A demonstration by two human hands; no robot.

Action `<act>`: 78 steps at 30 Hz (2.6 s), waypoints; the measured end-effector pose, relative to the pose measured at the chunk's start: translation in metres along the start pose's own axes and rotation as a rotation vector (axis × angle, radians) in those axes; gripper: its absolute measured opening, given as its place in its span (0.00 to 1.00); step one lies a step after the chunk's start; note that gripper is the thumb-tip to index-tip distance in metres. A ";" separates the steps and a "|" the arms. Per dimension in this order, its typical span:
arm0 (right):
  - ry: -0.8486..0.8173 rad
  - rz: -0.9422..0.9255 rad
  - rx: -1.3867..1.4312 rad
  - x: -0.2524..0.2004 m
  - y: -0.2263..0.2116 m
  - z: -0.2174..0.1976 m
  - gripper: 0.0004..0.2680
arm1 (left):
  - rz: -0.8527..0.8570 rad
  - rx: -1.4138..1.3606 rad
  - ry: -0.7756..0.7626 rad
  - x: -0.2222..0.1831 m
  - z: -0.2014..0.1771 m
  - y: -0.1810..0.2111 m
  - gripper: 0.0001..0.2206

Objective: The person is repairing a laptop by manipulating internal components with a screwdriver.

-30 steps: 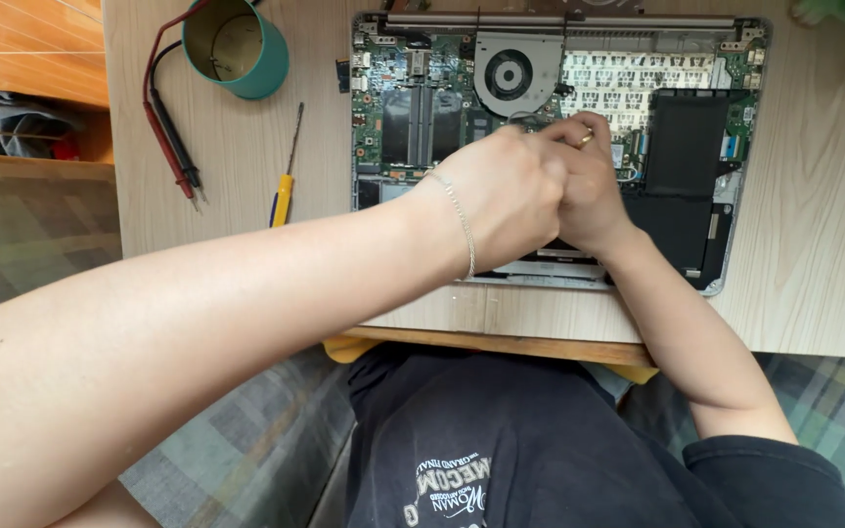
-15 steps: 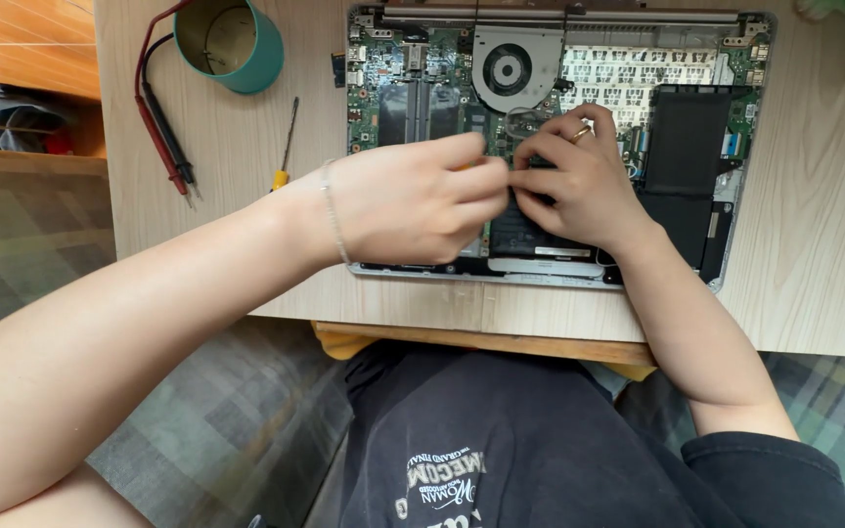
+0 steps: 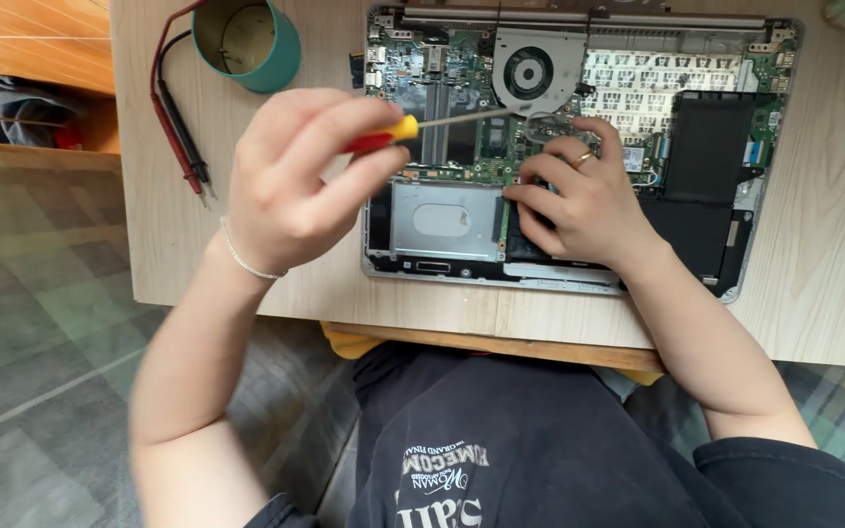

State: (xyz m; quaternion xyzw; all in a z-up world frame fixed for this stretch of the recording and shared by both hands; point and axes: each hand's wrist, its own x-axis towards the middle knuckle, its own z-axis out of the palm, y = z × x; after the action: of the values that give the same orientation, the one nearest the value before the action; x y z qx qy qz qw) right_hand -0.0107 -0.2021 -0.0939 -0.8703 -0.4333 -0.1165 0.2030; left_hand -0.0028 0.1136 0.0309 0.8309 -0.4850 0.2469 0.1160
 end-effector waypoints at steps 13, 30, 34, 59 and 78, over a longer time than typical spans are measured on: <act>-0.064 0.102 -0.022 0.005 -0.008 0.007 0.04 | -0.641 -0.573 0.567 -0.044 0.110 -0.019 0.10; -0.306 0.109 -0.155 0.025 -0.021 -0.007 0.04 | -0.553 -0.537 0.474 -0.045 0.120 -0.016 0.13; -0.282 0.131 -0.106 0.024 -0.021 -0.006 0.04 | -0.552 -0.538 0.492 -0.045 0.120 -0.015 0.13; -0.146 0.262 -0.006 -0.013 -0.039 -0.008 0.05 | -0.578 -0.663 0.464 -0.042 0.116 -0.008 0.11; -0.201 0.461 -0.469 -0.015 -0.117 0.024 0.20 | -0.473 -0.453 -0.152 -0.007 0.034 0.030 0.08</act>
State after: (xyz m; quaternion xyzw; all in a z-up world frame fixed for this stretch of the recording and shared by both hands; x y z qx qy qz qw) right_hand -0.1128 -0.1387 -0.0918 -0.9755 -0.2043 -0.0778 -0.0254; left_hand -0.0219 0.0889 -0.0034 0.8895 -0.3286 0.0363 0.3155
